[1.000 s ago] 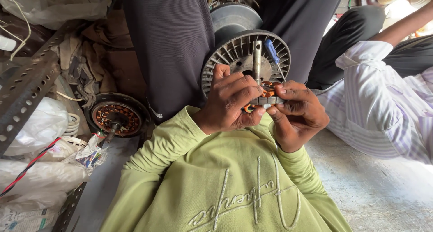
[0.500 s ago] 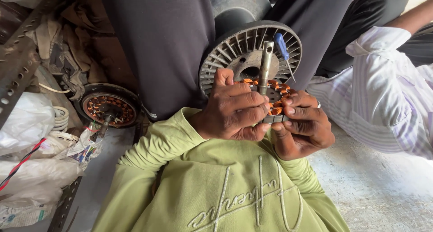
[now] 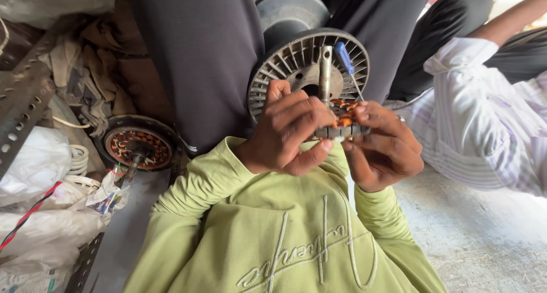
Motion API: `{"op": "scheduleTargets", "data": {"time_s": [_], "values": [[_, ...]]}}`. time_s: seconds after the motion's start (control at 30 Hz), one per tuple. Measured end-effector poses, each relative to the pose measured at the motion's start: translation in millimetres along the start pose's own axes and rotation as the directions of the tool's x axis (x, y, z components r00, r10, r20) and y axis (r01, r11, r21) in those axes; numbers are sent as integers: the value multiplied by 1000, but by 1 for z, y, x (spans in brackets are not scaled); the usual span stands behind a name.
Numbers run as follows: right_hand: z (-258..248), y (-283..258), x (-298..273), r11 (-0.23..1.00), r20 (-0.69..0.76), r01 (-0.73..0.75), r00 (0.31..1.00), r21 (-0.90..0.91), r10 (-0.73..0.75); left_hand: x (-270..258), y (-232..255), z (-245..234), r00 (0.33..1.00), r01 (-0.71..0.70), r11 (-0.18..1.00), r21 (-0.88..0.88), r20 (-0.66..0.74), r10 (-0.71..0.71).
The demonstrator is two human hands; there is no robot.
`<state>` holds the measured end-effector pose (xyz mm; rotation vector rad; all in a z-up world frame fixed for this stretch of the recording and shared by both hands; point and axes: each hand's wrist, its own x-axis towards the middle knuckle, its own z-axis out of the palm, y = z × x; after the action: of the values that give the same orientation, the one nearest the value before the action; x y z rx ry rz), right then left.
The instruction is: Repairing the internal wiring and connections of a ceiling fan motor stator.
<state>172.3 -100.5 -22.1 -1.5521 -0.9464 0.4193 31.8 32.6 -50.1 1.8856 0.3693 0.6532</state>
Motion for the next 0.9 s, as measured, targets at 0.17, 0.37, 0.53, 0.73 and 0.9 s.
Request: {"op": "scheduleTargets", "data": {"time_s": [0.17, 0.37, 0.53, 0.73, 0.9], "values": [[6, -12, 25, 923, 123, 254, 966, -289, -227, 7, 4, -5, 1000, -2, 1000, 8, -23, 3], [7, -27, 31, 731, 294, 492, 870, -473, -396, 6, 10, -5, 998, -24, 999, 33, -56, 25], [-3, -40, 40, 632, 403, 567, 822, -528, -401, 11, 18, 1, 990, -74, 994, 81, -114, 83], [-23, -39, 50, 590, 491, 556, 822, -585, -288, 29, 33, 10, 993, -43, 992, 116, -102, 55], [-37, -19, 47, 546, 460, 569, 821, -615, -338, 37, 36, 27, 996, 27, 975, 219, -93, -7]]}}
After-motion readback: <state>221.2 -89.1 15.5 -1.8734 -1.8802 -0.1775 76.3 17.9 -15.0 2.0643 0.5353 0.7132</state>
